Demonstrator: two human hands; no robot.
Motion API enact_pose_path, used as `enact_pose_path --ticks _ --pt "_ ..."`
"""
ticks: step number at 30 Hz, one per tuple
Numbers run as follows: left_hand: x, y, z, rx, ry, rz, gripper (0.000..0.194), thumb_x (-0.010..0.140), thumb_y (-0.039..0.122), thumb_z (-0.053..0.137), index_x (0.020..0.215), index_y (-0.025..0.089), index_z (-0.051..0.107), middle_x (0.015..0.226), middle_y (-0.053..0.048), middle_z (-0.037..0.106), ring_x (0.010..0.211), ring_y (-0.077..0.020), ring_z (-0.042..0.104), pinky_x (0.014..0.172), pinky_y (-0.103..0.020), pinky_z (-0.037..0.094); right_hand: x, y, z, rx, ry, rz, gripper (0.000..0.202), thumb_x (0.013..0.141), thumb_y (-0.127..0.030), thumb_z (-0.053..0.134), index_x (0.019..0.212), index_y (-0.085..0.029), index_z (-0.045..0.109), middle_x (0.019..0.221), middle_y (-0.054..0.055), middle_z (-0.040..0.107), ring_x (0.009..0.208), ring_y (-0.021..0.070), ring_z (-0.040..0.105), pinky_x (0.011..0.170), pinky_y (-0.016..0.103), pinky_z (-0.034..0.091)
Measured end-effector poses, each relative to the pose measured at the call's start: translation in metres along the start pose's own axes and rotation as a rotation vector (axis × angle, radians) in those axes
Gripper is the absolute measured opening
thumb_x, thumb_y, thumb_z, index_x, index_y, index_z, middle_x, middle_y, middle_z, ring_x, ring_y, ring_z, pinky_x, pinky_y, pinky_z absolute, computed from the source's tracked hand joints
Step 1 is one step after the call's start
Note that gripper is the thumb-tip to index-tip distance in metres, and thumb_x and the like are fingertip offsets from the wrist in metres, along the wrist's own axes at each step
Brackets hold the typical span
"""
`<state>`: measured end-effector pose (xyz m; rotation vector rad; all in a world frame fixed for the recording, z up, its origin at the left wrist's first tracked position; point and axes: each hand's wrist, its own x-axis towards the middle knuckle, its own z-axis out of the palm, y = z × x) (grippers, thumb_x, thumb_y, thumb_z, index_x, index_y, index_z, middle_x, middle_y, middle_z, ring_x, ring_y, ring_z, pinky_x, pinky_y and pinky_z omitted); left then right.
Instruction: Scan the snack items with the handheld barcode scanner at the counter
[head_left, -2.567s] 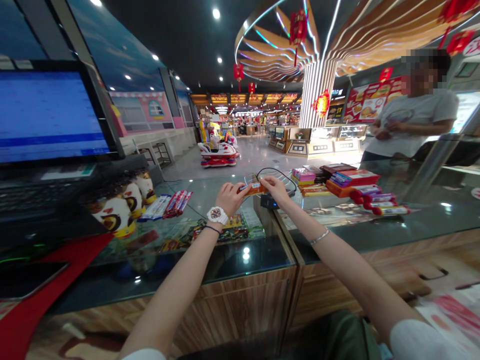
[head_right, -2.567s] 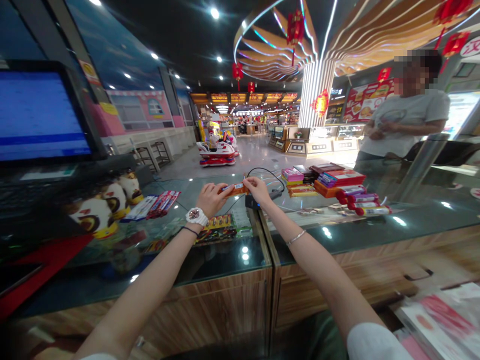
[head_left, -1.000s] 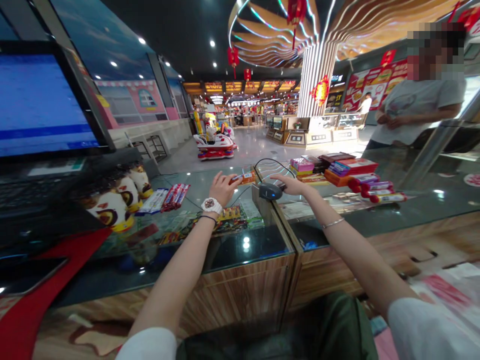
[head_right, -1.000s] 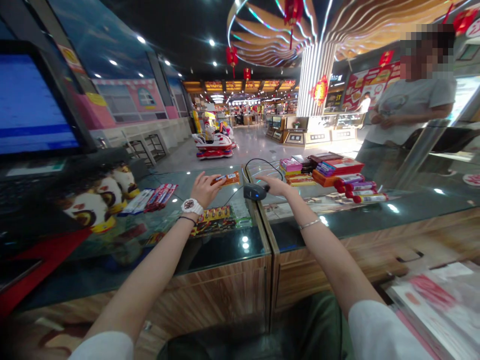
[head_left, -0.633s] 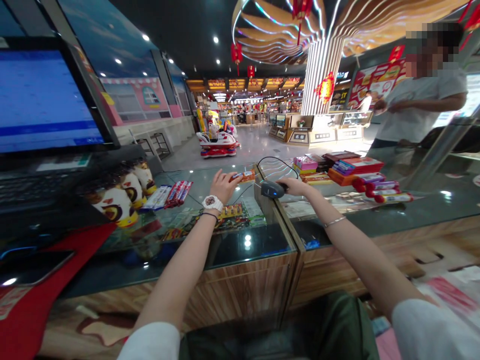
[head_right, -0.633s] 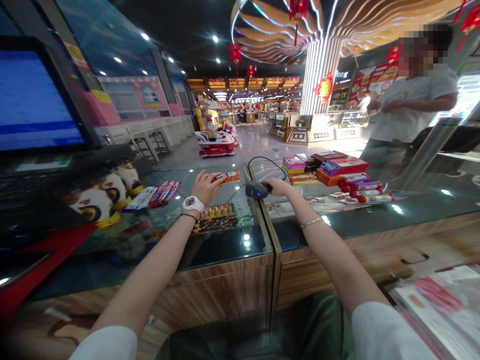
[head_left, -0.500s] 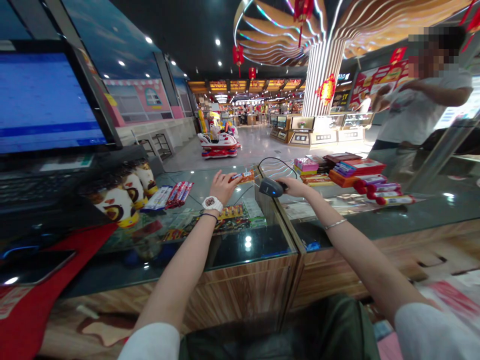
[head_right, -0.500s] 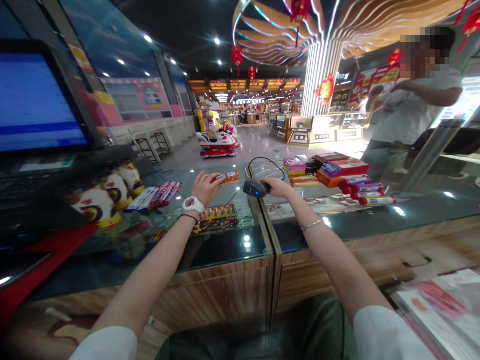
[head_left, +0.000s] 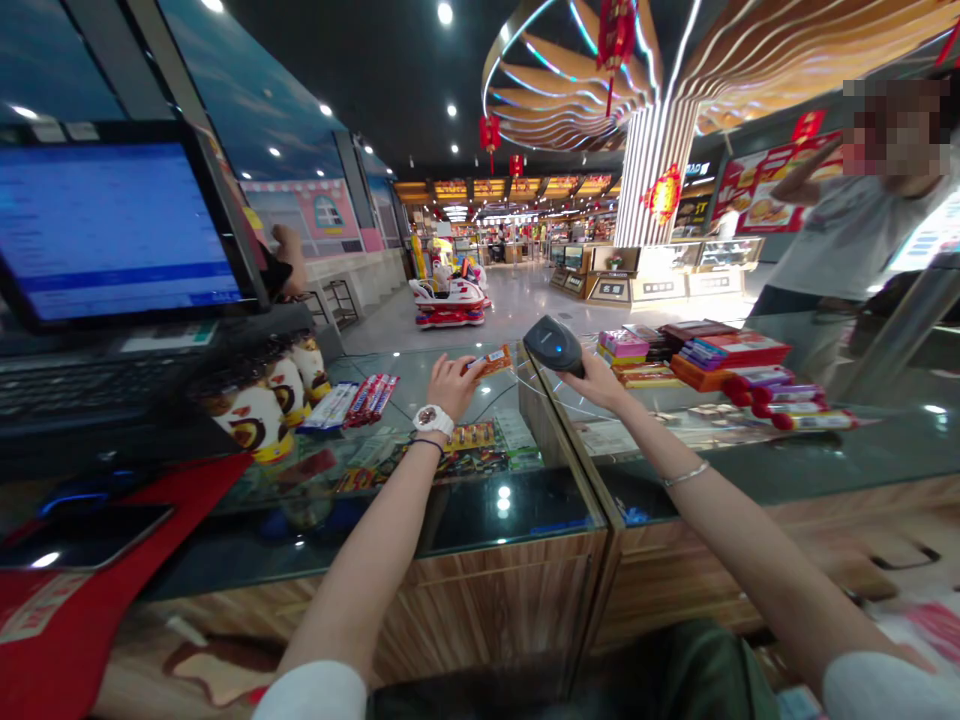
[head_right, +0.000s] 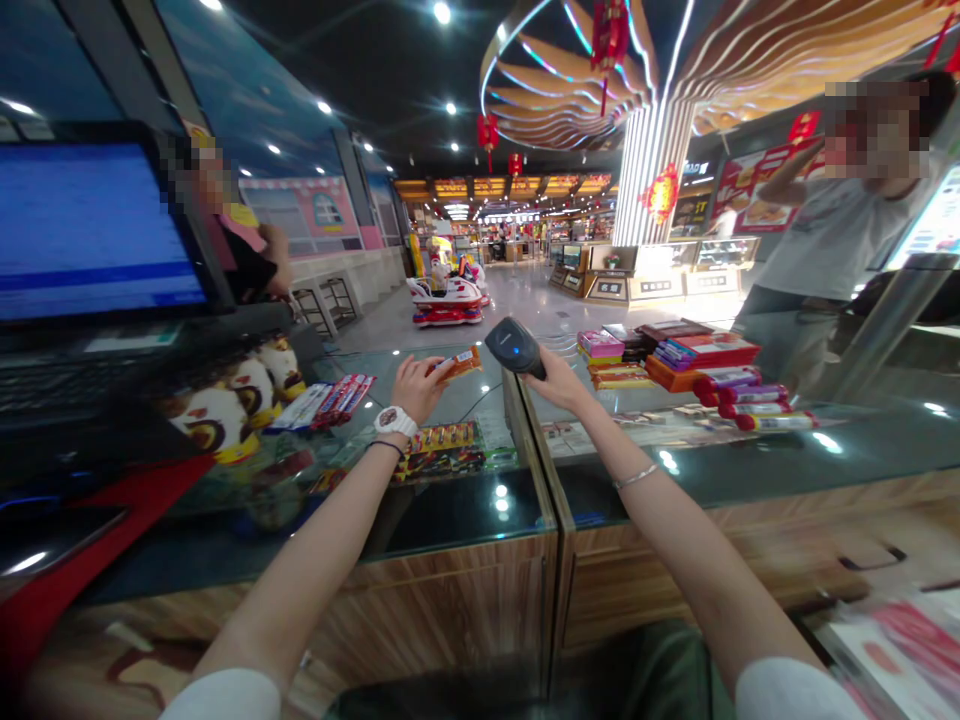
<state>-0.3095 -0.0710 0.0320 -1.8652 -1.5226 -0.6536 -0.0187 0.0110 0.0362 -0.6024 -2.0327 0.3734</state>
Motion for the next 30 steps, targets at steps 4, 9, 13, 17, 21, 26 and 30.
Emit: enact_pose_path --ticks 4,9,13,17,21,26,30 --pt "-0.001 -0.003 -0.001 0.003 0.015 -0.053 0.036 0.089 0.018 0.058 0.124 0.024 0.064 0.121 -0.008 0.069 0.109 -0.0262 0.062 0.111 -0.051 0.039 -0.002 -0.006 0.006 -0.032 -0.067 0.05 0.042 0.077 -0.037 0.069 0.116 -0.022 0.068 0.1 0.007 0.076 0.095 0.0336 0.068 0.082 0.042 0.051" --pt "-0.004 -0.008 -0.002 0.051 0.034 -0.109 0.028 0.087 0.019 0.059 0.114 0.022 0.065 0.12 -0.01 0.068 0.108 -0.0283 0.062 0.107 -0.051 0.042 -0.005 -0.01 0.017 -0.133 -0.187 0.069 0.037 0.076 -0.034 0.071 0.111 -0.023 0.07 0.092 0.007 0.076 0.09 0.0327 0.07 0.077 0.037 0.05" --pt "-0.004 -0.008 -0.003 0.061 0.005 -0.106 0.023 0.086 0.018 0.061 0.109 0.021 0.066 0.119 -0.01 0.069 0.108 -0.0283 0.063 0.108 -0.05 0.042 -0.006 -0.015 0.02 -0.204 -0.217 0.091 0.038 0.078 -0.033 0.069 0.115 -0.021 0.068 0.095 0.008 0.076 0.093 0.0321 0.071 0.076 0.035 0.05" --pt "-0.003 -0.005 -0.004 0.071 -0.03 -0.132 0.019 0.087 0.018 0.061 0.105 0.023 0.066 0.121 -0.008 0.069 0.107 -0.0266 0.063 0.111 -0.048 0.039 -0.006 -0.018 0.018 -0.242 -0.225 0.093 0.044 0.081 -0.033 0.068 0.122 -0.02 0.064 0.101 0.008 0.076 0.096 0.0302 0.071 0.078 0.034 0.051" --pt "-0.002 -0.003 -0.006 0.072 -0.063 -0.144 0.02 0.088 0.02 0.059 0.107 0.023 0.066 0.123 -0.007 0.068 0.108 -0.0267 0.062 0.113 -0.047 0.038 -0.006 -0.023 0.017 -0.272 -0.248 0.1 0.047 0.083 -0.033 0.066 0.127 -0.019 0.062 0.106 0.009 0.076 0.099 0.03 0.07 0.08 0.034 0.051" --pt "-0.003 -0.003 -0.008 0.062 -0.073 -0.139 0.021 0.087 0.02 0.059 0.108 0.023 0.065 0.123 -0.008 0.068 0.107 -0.0269 0.062 0.113 -0.047 0.037 -0.006 -0.027 0.018 -0.283 -0.275 0.122 0.05 0.085 -0.032 0.064 0.132 -0.015 0.058 0.11 0.012 0.075 0.102 0.031 0.07 0.082 0.035 0.05" --pt "-0.003 -0.002 -0.011 0.053 -0.074 -0.146 0.019 0.087 0.02 0.059 0.105 0.024 0.064 0.122 -0.007 0.068 0.107 -0.0271 0.062 0.112 -0.047 0.037 -0.006 -0.027 0.018 -0.288 -0.282 0.125 0.044 0.085 -0.031 0.064 0.126 -0.016 0.061 0.106 0.011 0.075 0.1 0.0297 0.07 0.081 0.033 0.049"
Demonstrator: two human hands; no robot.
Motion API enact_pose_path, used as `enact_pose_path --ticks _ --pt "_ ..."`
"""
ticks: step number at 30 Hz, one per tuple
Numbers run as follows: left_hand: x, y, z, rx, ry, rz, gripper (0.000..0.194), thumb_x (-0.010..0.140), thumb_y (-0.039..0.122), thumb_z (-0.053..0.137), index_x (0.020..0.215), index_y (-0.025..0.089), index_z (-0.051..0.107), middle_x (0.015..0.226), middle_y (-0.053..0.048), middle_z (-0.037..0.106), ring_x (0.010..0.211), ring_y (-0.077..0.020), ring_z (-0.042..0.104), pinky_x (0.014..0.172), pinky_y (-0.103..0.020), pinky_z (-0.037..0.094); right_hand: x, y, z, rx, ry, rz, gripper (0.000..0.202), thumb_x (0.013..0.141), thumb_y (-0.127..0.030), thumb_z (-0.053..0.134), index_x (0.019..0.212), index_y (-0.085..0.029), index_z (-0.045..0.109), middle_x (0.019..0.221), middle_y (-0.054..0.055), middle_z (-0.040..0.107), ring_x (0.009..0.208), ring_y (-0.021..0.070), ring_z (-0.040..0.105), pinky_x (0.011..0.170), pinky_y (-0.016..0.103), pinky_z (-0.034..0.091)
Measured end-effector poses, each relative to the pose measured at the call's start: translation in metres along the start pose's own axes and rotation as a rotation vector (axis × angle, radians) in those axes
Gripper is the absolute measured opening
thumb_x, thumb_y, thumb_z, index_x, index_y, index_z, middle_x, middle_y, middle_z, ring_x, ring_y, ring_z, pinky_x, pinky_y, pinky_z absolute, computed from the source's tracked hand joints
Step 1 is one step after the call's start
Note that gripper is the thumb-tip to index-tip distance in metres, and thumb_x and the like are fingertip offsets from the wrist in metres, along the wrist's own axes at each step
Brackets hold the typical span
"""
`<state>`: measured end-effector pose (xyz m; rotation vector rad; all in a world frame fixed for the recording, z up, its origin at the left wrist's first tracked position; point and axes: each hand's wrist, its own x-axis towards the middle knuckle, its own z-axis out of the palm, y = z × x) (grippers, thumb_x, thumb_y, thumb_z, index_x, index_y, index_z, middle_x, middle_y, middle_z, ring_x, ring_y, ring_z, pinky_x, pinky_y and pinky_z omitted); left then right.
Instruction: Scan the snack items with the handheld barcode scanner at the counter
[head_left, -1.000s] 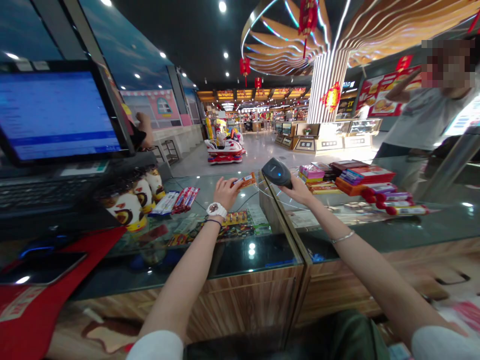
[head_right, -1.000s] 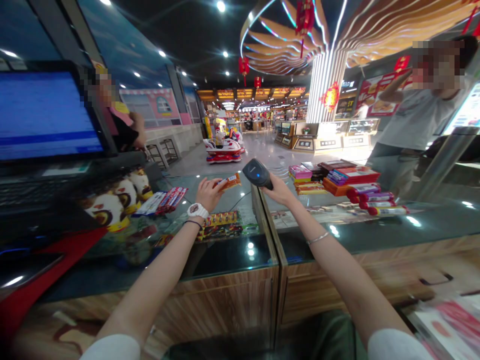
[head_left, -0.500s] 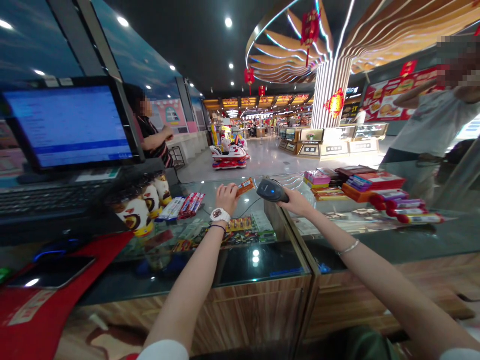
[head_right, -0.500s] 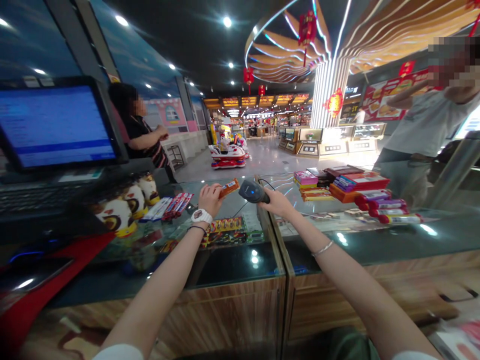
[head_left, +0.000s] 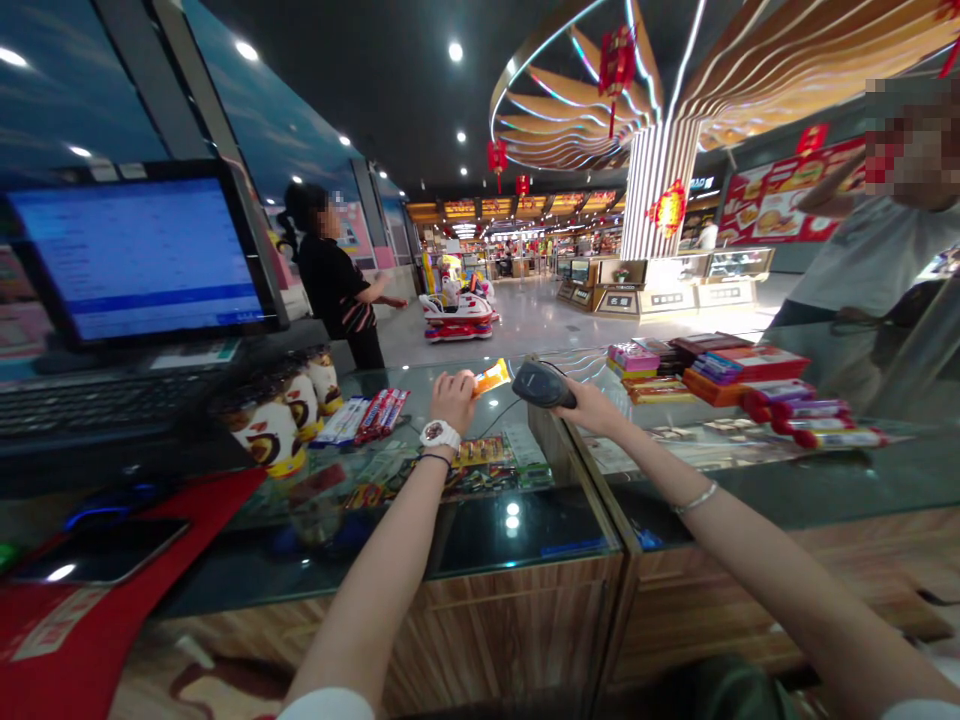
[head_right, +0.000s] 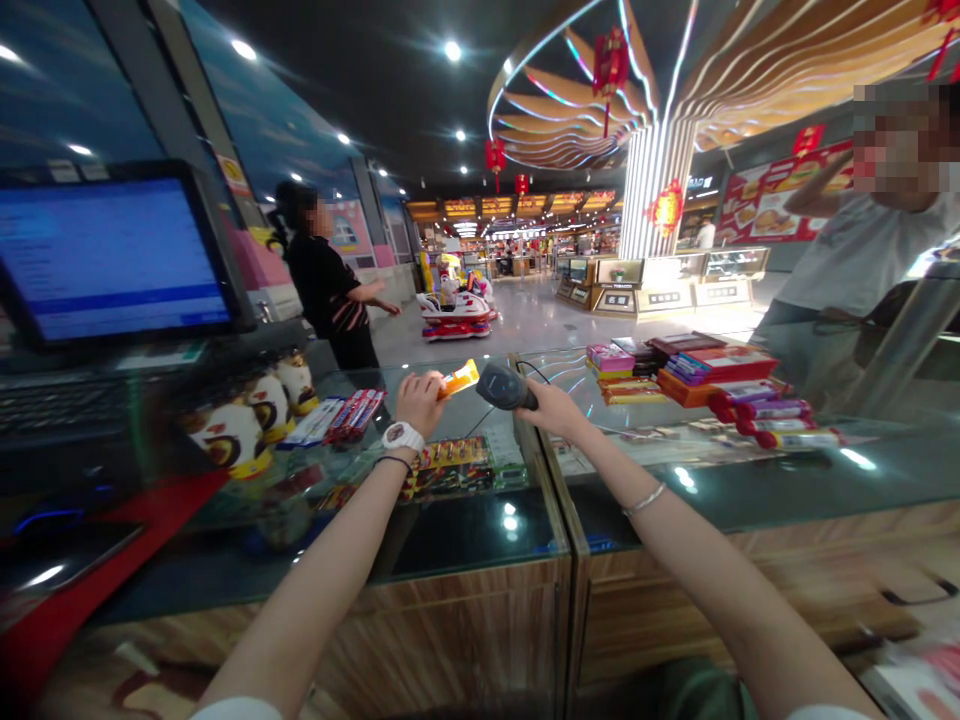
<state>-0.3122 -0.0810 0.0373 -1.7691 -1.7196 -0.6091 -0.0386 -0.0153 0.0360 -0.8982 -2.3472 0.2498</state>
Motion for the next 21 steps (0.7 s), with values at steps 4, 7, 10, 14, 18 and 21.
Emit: enact_pose_path --ticks 4,7,10,14,18,21 --pt "0.0 0.001 -0.002 -0.009 -0.007 -0.005 0.019 0.088 0.02 0.057 0.105 0.024 0.064 0.122 -0.007 0.068 0.107 -0.0269 0.062 0.113 -0.047 0.036 0.0 0.001 0.0 -0.005 0.01 -0.012 0.045 0.084 -0.03 0.064 0.127 -0.016 0.06 0.106 0.011 0.075 0.099 0.0301 0.07 0.08 0.033 0.049" --pt "0.0 0.001 -0.002 -0.012 -0.006 -0.002 0.021 0.088 0.019 0.057 0.107 0.024 0.064 0.123 -0.008 0.068 0.108 -0.0272 0.062 0.114 -0.048 0.036 0.0 0.001 0.001 0.007 0.018 -0.024 0.045 0.084 -0.031 0.064 0.127 -0.017 0.06 0.104 0.01 0.075 0.097 0.0294 0.07 0.079 0.033 0.049" --pt "0.0 0.0 -0.001 -0.007 0.004 -0.001 0.023 0.087 0.019 0.058 0.108 0.024 0.064 0.123 -0.008 0.068 0.107 -0.0274 0.062 0.113 -0.048 0.037 0.0 0.002 0.001 0.023 0.021 -0.039 0.043 0.083 -0.033 0.064 0.124 -0.019 0.061 0.103 0.009 0.075 0.094 0.0279 0.07 0.079 0.033 0.049" --pt "-0.001 0.0 -0.001 -0.004 0.016 0.008 0.023 0.087 0.02 0.058 0.109 0.023 0.065 0.124 -0.008 0.068 0.109 -0.0281 0.062 0.112 -0.047 0.038 0.0 0.006 -0.001 0.019 -0.013 -0.106 0.047 0.082 -0.034 0.062 0.125 -0.017 0.058 0.107 0.01 0.071 0.096 0.0274 0.067 0.081 0.035 0.049" --pt "-0.001 0.0 0.0 -0.008 0.03 0.015 0.022 0.089 0.022 0.057 0.11 0.023 0.066 0.124 -0.007 0.068 0.109 -0.0282 0.062 0.112 -0.048 0.038 0.003 0.019 -0.002 -0.01 -0.02 -0.297 0.052 0.08 -0.027 0.059 0.131 -0.014 0.056 0.121 0.015 0.064 0.11 0.0289 0.06 0.094 0.041 0.047" --pt "-0.001 0.0 0.002 -0.011 0.045 0.03 0.023 0.09 0.023 0.056 0.111 0.023 0.066 0.125 -0.007 0.068 0.11 -0.028 0.062 0.112 -0.047 0.037 0.006 0.035 0.0 -0.083 -0.02 -0.326 0.054 0.077 -0.019 0.058 0.131 -0.017 0.058 0.121 0.014 0.063 0.114 0.0295 0.058 0.103 0.047 0.041"
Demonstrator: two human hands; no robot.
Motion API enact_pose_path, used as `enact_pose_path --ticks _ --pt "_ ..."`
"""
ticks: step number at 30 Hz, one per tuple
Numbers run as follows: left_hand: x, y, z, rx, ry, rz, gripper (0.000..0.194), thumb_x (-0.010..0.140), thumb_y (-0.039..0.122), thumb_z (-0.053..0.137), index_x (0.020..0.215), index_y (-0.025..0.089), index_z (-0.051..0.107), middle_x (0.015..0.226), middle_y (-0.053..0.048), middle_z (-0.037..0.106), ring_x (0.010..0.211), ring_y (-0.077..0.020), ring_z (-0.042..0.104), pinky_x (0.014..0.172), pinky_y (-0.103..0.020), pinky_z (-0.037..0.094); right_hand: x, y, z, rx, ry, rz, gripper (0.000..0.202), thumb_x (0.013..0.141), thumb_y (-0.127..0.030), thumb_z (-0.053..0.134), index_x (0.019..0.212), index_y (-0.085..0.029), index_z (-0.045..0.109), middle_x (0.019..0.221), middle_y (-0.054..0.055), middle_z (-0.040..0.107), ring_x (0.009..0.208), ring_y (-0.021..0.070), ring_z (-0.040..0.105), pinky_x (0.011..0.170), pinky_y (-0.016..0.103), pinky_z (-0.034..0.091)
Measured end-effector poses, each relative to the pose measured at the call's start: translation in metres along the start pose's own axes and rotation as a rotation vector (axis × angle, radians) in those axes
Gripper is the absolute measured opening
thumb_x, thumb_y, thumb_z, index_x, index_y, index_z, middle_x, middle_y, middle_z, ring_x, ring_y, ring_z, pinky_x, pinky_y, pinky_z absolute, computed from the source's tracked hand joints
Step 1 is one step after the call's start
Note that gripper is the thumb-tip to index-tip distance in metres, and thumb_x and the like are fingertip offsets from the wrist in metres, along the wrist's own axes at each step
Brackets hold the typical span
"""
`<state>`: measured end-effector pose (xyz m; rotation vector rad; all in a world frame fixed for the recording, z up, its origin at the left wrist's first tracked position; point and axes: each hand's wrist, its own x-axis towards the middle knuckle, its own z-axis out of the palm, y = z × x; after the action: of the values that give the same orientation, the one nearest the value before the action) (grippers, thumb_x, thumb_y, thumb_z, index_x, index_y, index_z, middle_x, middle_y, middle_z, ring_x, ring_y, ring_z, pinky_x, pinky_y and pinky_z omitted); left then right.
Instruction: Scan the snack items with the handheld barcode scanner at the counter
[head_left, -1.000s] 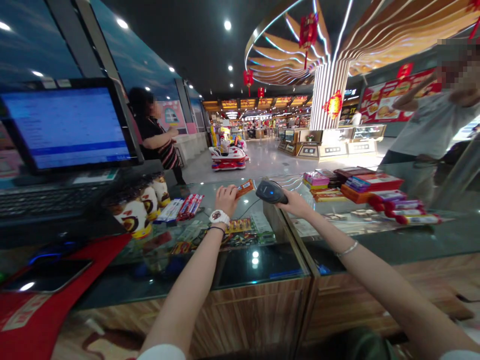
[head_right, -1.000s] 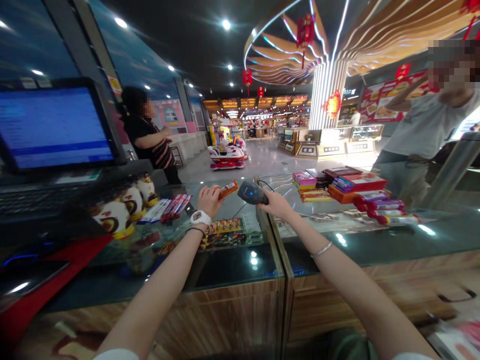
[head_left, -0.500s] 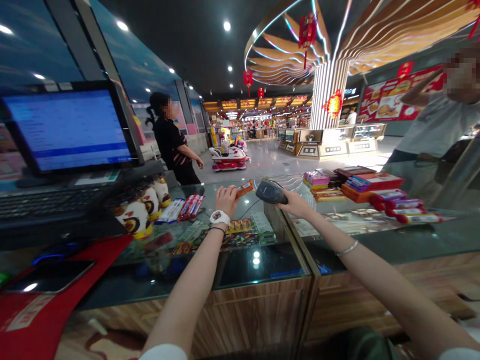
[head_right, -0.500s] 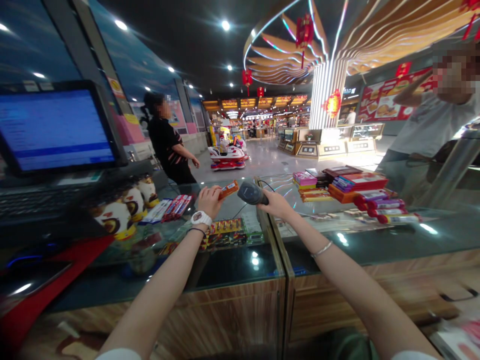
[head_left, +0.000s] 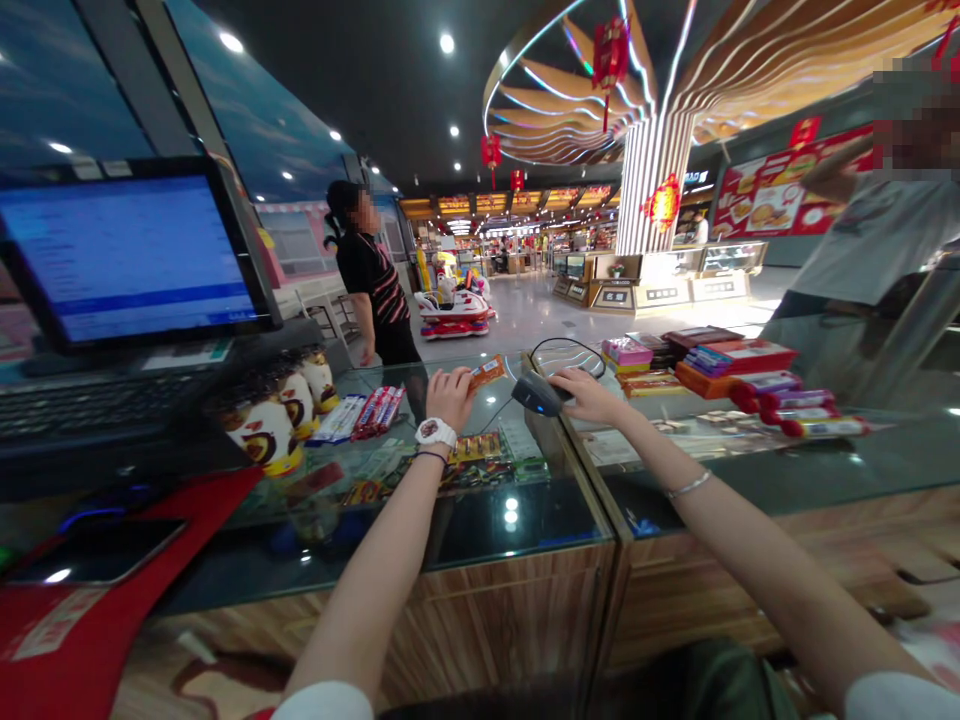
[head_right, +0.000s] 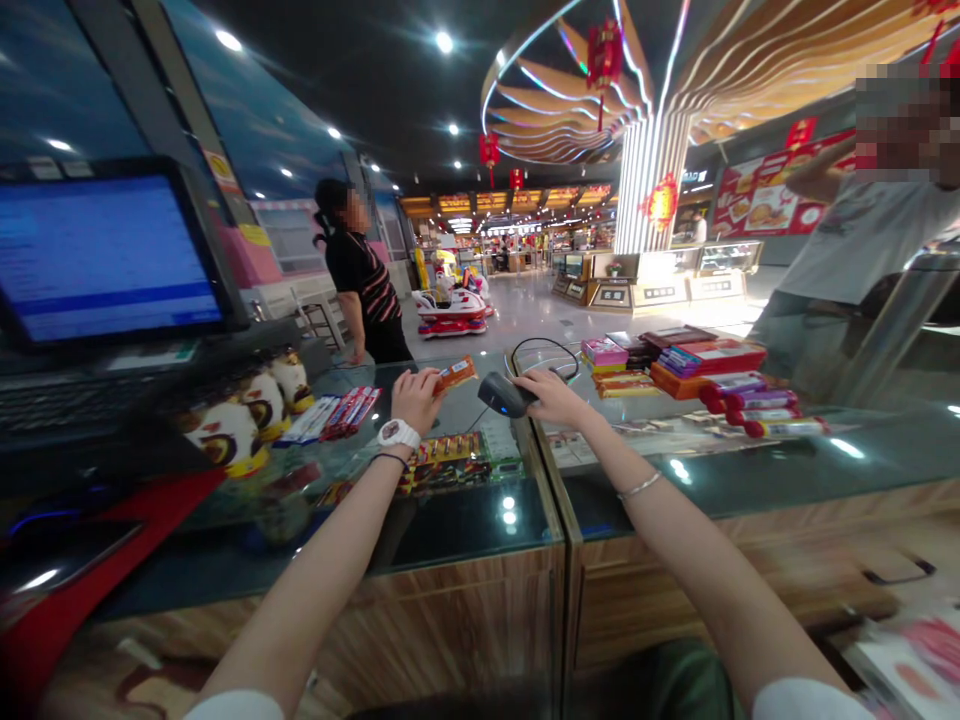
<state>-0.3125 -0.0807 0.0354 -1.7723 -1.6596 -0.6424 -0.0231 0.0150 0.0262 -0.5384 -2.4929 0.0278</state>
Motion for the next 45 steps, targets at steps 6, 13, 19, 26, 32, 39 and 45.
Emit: enact_pose_path --ticks 6,13,19,26,32,39,45 --pt "-0.001 -0.001 0.006 -0.036 0.007 0.01 0.024 0.09 0.021 0.056 0.112 0.024 0.066 0.128 -0.005 0.068 0.111 -0.0263 0.062 0.115 -0.047 0.034 -0.008 0.027 0.006 -0.049 -0.11 0.046 0.065 0.069 -0.005 0.05 0.132 -0.021 0.06 0.129 0.011 0.064 0.126 0.0277 0.054 0.114 0.056 0.027" --pt "-0.002 0.004 0.006 -0.079 -0.03 0.028 0.026 0.091 0.022 0.054 0.114 0.024 0.065 0.135 -0.005 0.065 0.117 -0.0243 0.06 0.118 -0.047 0.03 -0.012 0.043 0.013 0.009 -0.186 0.131 0.061 0.066 -0.004 0.054 0.124 -0.017 0.066 0.123 0.012 0.069 0.117 0.0287 0.062 0.108 0.051 0.038" --pt "-0.003 0.01 0.001 -0.11 -0.057 0.027 0.029 0.092 0.022 0.054 0.119 0.024 0.064 0.137 -0.005 0.064 0.12 -0.0236 0.06 0.12 -0.047 0.028 -0.011 0.041 0.011 0.176 -0.189 0.128 0.058 0.061 0.0 0.05 0.114 -0.014 0.069 0.113 0.011 0.072 0.107 0.0257 0.066 0.098 0.042 0.049" --pt "-0.002 0.02 -0.014 -0.11 -0.045 0.026 0.03 0.091 0.023 0.057 0.121 0.023 0.063 0.134 -0.005 0.065 0.12 -0.0233 0.058 0.12 -0.044 0.027 0.006 0.004 -0.003 0.186 0.197 0.154 0.06 0.063 0.0 0.042 0.114 -0.019 0.067 0.125 0.009 0.066 0.123 0.0231 0.058 0.111 0.044 0.041" --pt "-0.01 0.016 -0.043 -0.078 -0.016 0.004 0.026 0.09 0.029 0.062 0.115 0.023 0.065 0.124 -0.006 0.068 0.113 -0.0251 0.061 0.112 -0.044 0.036 0.039 -0.066 0.013 0.144 0.176 -0.011 0.051 0.073 -0.004 0.045 0.118 -0.02 0.064 0.134 0.011 0.06 0.127 0.0253 0.053 0.111 0.047 0.041" --pt "-0.046 -0.011 -0.076 0.003 -0.025 -0.169 0.017 0.089 0.032 0.064 0.103 0.023 0.067 0.119 -0.007 0.07 0.106 -0.0283 0.063 0.099 -0.044 0.045 0.064 -0.128 0.049 0.075 0.078 -0.017 0.059 0.078 -0.005 0.048 0.134 -0.021 0.057 0.15 0.012 0.048 0.137 0.0278 0.046 0.117 0.052 0.033" --pt "-0.069 -0.033 -0.082 -0.013 -0.114 -0.292 0.016 0.088 0.033 0.065 0.075 0.023 0.064 0.102 -0.006 0.072 0.097 -0.0257 0.066 0.086 -0.04 0.051 0.083 -0.158 0.081 0.17 -0.104 -0.01 0.068 0.079 -0.008 0.051 0.145 -0.021 0.046 0.155 0.013 0.044 0.141 0.028 0.043 0.117 0.055 0.031"
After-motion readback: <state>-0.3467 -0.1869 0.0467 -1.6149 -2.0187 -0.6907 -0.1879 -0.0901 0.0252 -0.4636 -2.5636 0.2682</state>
